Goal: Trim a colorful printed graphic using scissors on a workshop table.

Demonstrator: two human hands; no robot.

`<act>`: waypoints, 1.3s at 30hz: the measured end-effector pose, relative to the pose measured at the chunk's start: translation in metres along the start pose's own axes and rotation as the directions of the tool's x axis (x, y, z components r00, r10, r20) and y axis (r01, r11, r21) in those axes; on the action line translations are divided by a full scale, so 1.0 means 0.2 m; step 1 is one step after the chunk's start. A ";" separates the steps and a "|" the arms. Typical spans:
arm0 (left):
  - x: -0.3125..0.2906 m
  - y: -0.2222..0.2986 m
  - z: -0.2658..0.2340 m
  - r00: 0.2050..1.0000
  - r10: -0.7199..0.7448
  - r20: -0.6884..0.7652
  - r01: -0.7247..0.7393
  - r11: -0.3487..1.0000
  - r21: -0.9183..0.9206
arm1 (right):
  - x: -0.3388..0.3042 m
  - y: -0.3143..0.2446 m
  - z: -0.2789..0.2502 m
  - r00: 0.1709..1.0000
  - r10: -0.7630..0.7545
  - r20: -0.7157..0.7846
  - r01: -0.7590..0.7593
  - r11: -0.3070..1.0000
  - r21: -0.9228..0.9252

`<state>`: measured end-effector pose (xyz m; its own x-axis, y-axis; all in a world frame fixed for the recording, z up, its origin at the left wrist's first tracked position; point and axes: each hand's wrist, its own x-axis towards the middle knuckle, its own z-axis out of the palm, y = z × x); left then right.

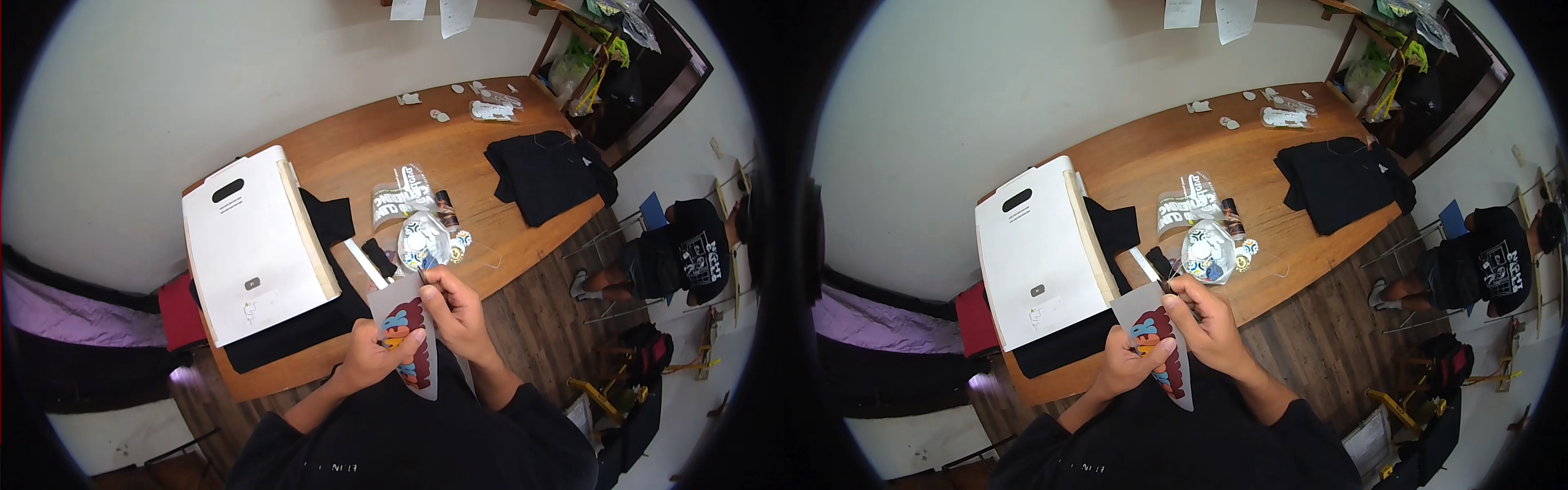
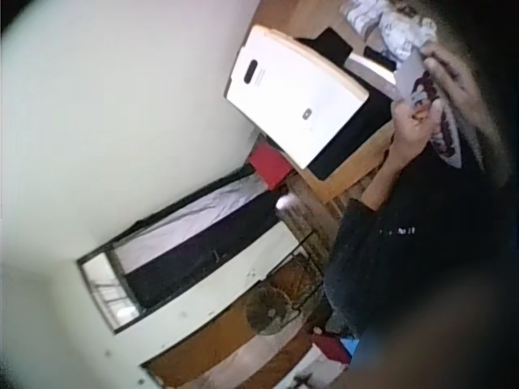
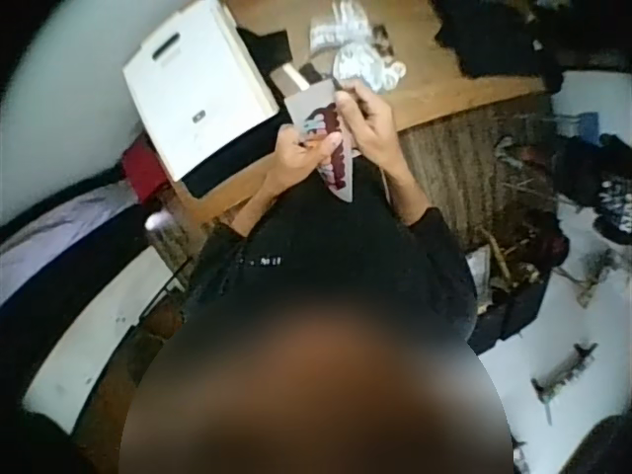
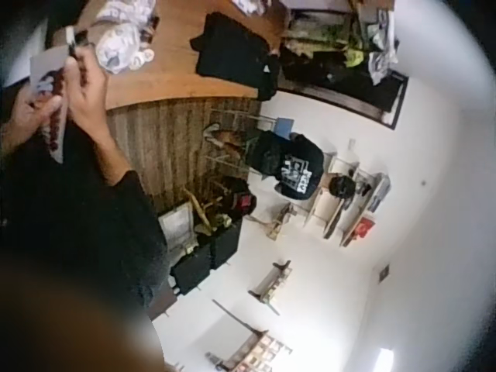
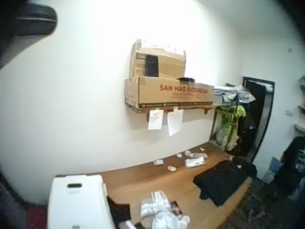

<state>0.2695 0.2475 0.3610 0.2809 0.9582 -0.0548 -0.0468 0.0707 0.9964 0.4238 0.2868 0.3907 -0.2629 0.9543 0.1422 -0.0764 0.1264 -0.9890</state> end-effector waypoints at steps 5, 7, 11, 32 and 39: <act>0.00 -0.01 0.01 0.996 -0.078 -0.036 0.077 0.996 -0.044 | 0.02 0.03 -0.01 0.998 0.062 0.030 -0.064 0.995 0.081; 0.00 -0.01 0.02 0.997 -0.070 -0.016 0.069 0.996 -0.048 | 0.03 0.03 -0.01 0.995 0.094 0.013 -0.095 0.990 0.108; -0.03 -0.07 0.03 0.998 -0.064 0.013 0.064 0.998 0.007 | 0.09 0.06 -0.05 0.994 0.104 -0.036 -0.095 0.975 0.200; -0.07 -0.15 -0.23 0.841 0.049 -0.539 -0.101 0.993 -0.067 | -0.06 1.27 -0.25 0.670 0.740 0.056 -0.680 0.582 0.446; -0.04 -0.13 -0.21 0.850 0.041 -0.526 -0.099 0.992 -0.083 | 0.31 0.73 -0.42 0.921 0.335 0.199 -0.389 0.776 0.496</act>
<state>0.2276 0.2488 0.3321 -0.2675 0.9627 -0.0401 -0.1542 -0.0017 0.9880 0.4768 0.3878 0.2516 -0.4594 0.8672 -0.1922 -0.4340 -0.4080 -0.8032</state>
